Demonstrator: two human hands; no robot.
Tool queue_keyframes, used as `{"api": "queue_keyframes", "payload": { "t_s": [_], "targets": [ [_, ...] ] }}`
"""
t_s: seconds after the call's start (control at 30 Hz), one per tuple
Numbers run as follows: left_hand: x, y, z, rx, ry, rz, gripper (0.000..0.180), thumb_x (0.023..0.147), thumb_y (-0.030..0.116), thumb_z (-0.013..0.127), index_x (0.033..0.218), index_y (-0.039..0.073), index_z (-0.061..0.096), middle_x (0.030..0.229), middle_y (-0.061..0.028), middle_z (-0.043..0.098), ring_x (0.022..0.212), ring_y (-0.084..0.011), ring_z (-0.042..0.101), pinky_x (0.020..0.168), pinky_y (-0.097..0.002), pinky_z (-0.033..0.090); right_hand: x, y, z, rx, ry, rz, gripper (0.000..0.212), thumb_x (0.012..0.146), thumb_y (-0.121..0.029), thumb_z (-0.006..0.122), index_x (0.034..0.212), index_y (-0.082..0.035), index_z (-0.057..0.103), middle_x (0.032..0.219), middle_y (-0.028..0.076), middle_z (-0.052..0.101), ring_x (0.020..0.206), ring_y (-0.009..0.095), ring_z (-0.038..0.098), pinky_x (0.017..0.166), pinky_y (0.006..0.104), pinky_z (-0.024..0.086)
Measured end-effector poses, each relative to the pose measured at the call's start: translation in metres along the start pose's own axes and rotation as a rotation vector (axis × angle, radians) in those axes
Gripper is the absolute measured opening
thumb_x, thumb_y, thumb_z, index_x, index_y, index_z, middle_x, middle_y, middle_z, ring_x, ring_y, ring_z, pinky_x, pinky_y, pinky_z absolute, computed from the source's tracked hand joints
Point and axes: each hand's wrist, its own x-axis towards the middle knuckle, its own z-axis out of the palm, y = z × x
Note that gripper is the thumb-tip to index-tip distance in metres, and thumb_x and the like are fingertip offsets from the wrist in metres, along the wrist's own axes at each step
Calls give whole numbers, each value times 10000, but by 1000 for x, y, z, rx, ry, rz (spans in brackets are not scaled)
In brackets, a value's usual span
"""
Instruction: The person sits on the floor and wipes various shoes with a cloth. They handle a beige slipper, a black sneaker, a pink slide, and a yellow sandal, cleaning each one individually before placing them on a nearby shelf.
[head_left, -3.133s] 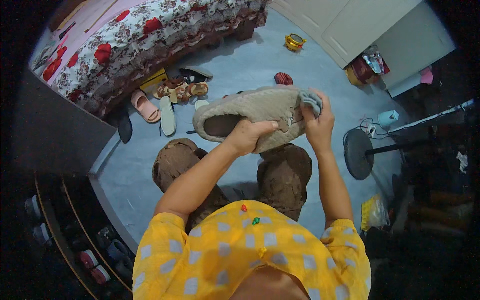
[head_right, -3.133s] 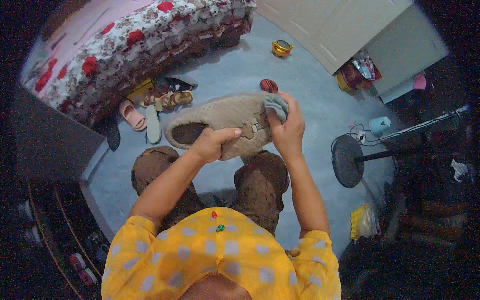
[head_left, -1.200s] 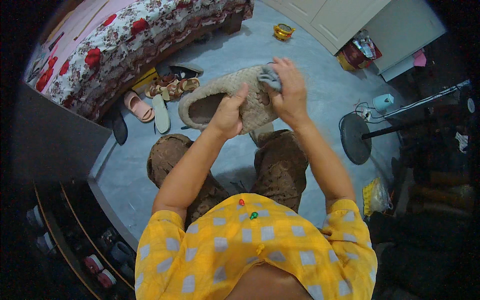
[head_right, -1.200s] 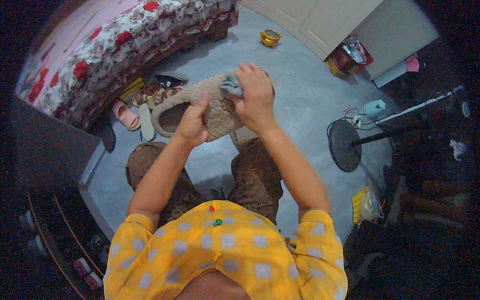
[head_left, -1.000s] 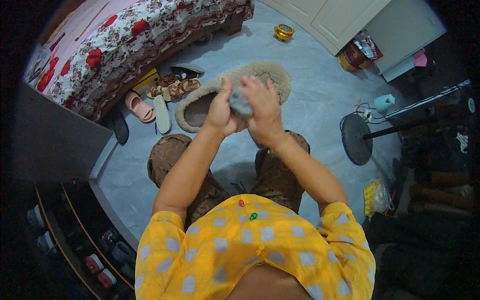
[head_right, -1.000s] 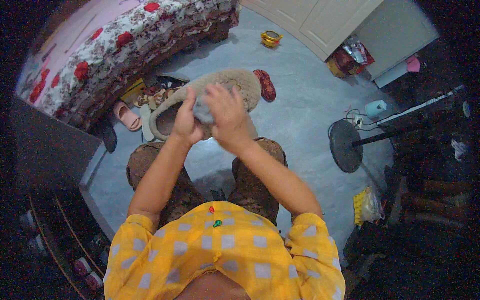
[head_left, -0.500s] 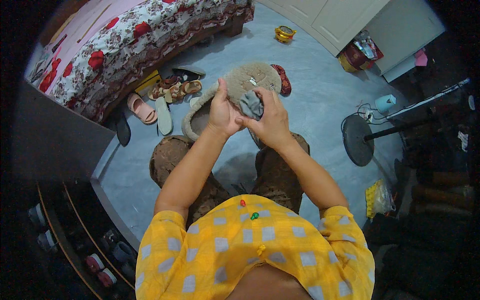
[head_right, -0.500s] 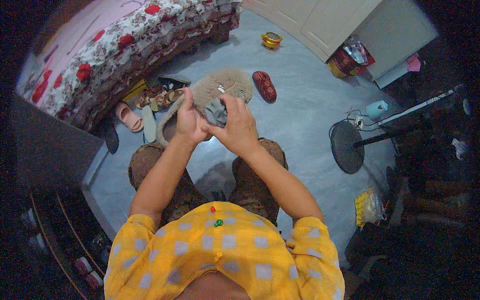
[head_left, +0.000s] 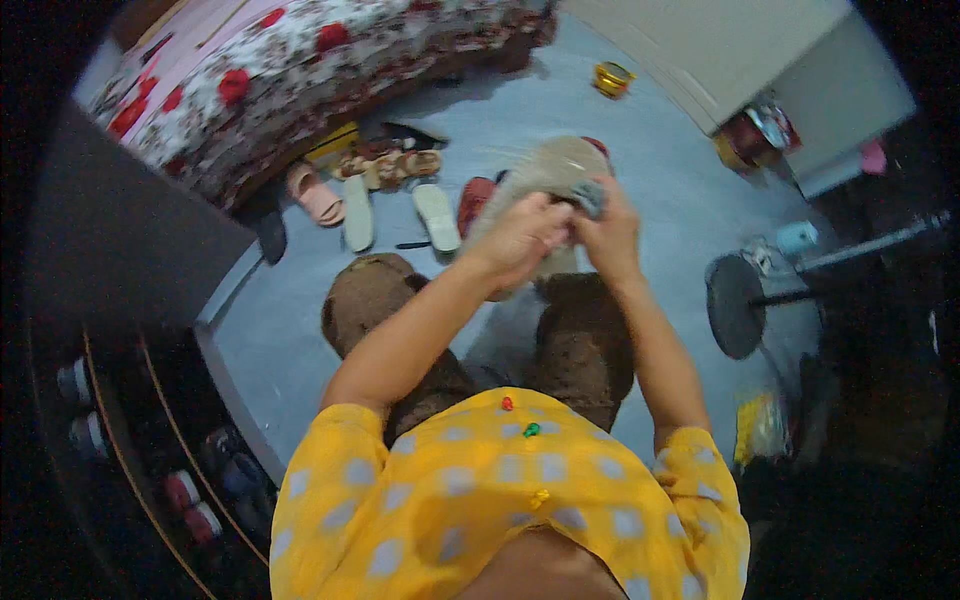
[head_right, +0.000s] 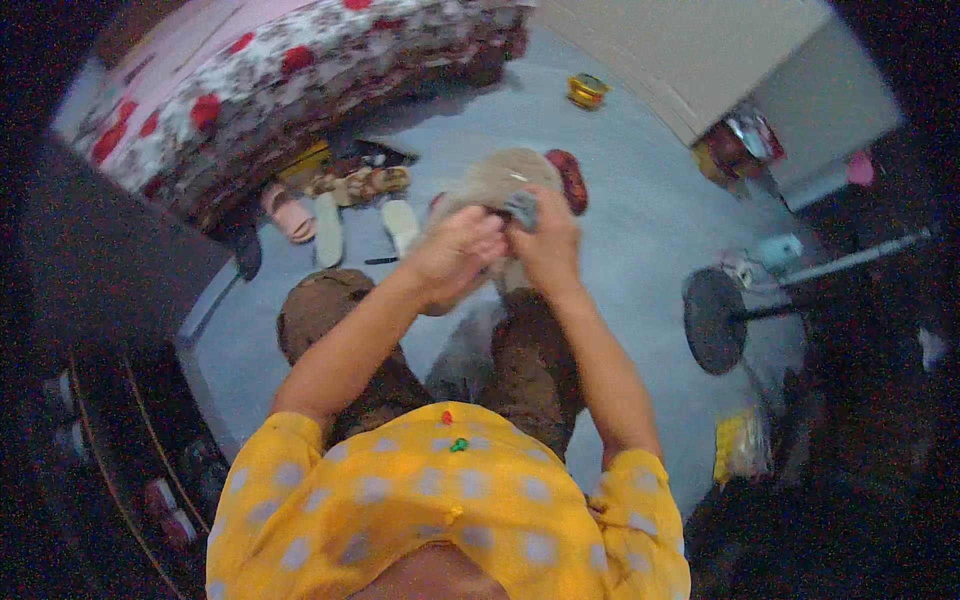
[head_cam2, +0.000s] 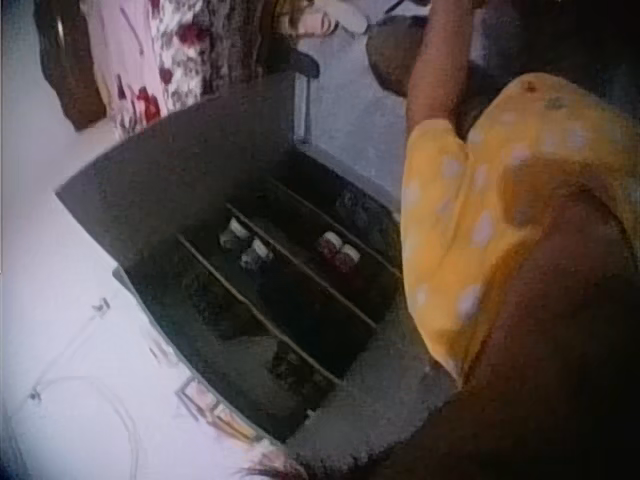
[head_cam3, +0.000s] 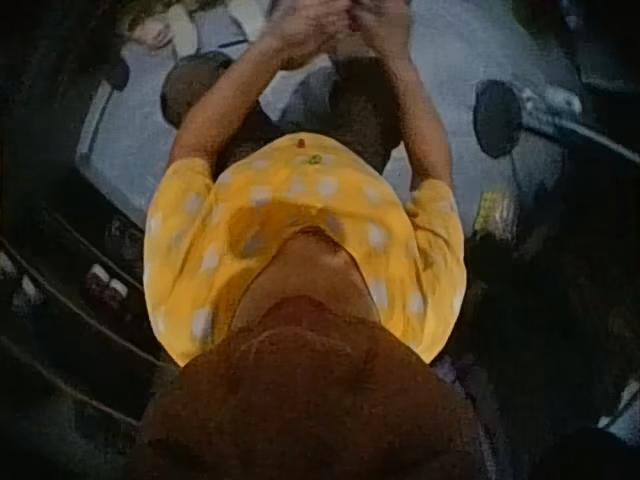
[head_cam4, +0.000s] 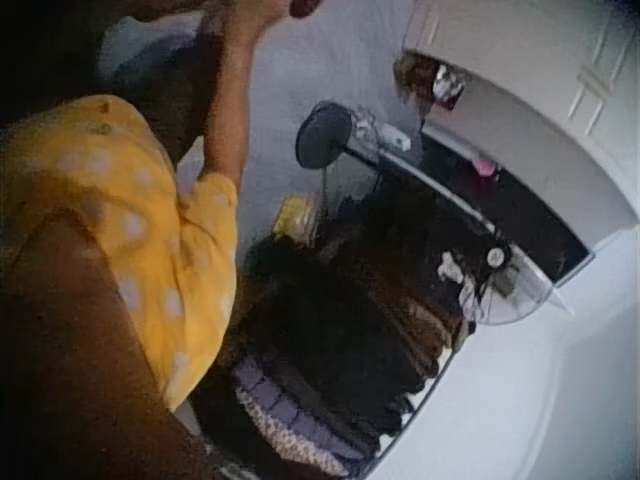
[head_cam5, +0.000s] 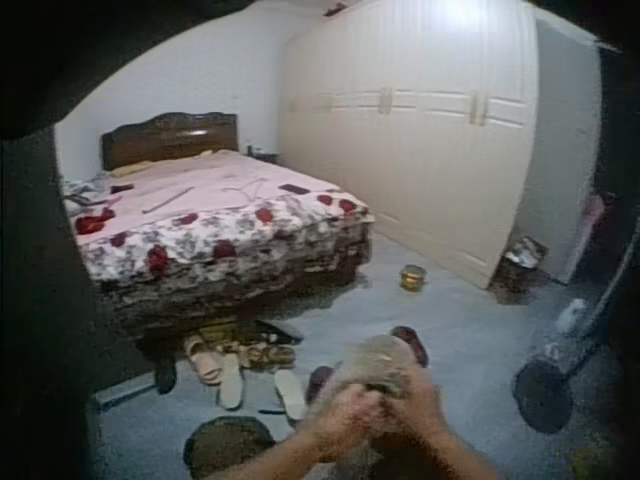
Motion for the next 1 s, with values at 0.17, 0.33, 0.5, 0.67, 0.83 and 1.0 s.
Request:
{"api": "queue_keyframes", "payload": {
  "t_s": [0.17, 0.33, 0.5, 0.67, 0.83, 1.0],
  "targets": [
    [-20, 16, -3, 680, 18, 236, 419, 852, 192, 629, 1194, -28, 531, 1171, -115, 600, 996, -170, 604, 833, -316, 495, -1, 19, -16, 72, -51, 92, 364, 718, -48, 600, 1081, -17, 581, 1006, 150, 634, 926, 243, 618, 818, 347, 477],
    [-27, 14, -27, 1346, 467, 595, 635, 761, 319, 666, 1259, -19, 462, 1224, -210, 525, 1125, -377, 494, 975, -413, 380, 7, 8, -25, 106, -88, -41, 323, 773, 0, 562, 1096, 3, 563, 1006, 73, 613, 915, 168, 580, 826, 306, 467],
    [-54, 20, -14, 766, 354, 101, 714, 725, 195, 719, 1300, -41, 369, 1202, -209, 523, 1076, -305, 525, 899, -375, 434, 21, -27, -23, 192, -70, -100, 323, 786, 3, 568, 1109, 4, 555, 996, 56, 606, 900, 150, 566, 818, 280, 456],
    [-51, 46, -31, 257, 447, 154, 615, 670, 26, 696, 1236, -22, 459, 1036, -113, 609, 915, -209, 586, 802, -329, 480, 56, -51, -13, 198, -116, -285, 252, 866, -53, 601, 1105, 14, 558, 1015, 50, 602, 885, 135, 560, 798, 255, 454],
    [-116, 121, -96, 63, 562, 498, 389, 710, 42, 650, 1087, -10, 567, 970, -114, 639, 875, -236, 634, 800, -384, 523, 62, -59, 4, 448, -153, -128, 285, 861, -99, 626, 1119, 8, 566, 1017, 67, 601, 893, 151, 569, 816, 292, 462],
    [-247, 155, -200, -169, 911, 805, 340, 749, 22, 615, 1077, 45, 530, 990, -129, 598, 883, -295, 625, 804, -453, 531, 25, -66, 41, 411, -368, -55, 252, 833, -83, 601, 1067, 4, 571, 954, 43, 595, 859, 132, 556, 781, 271, 448]
  ]
}}
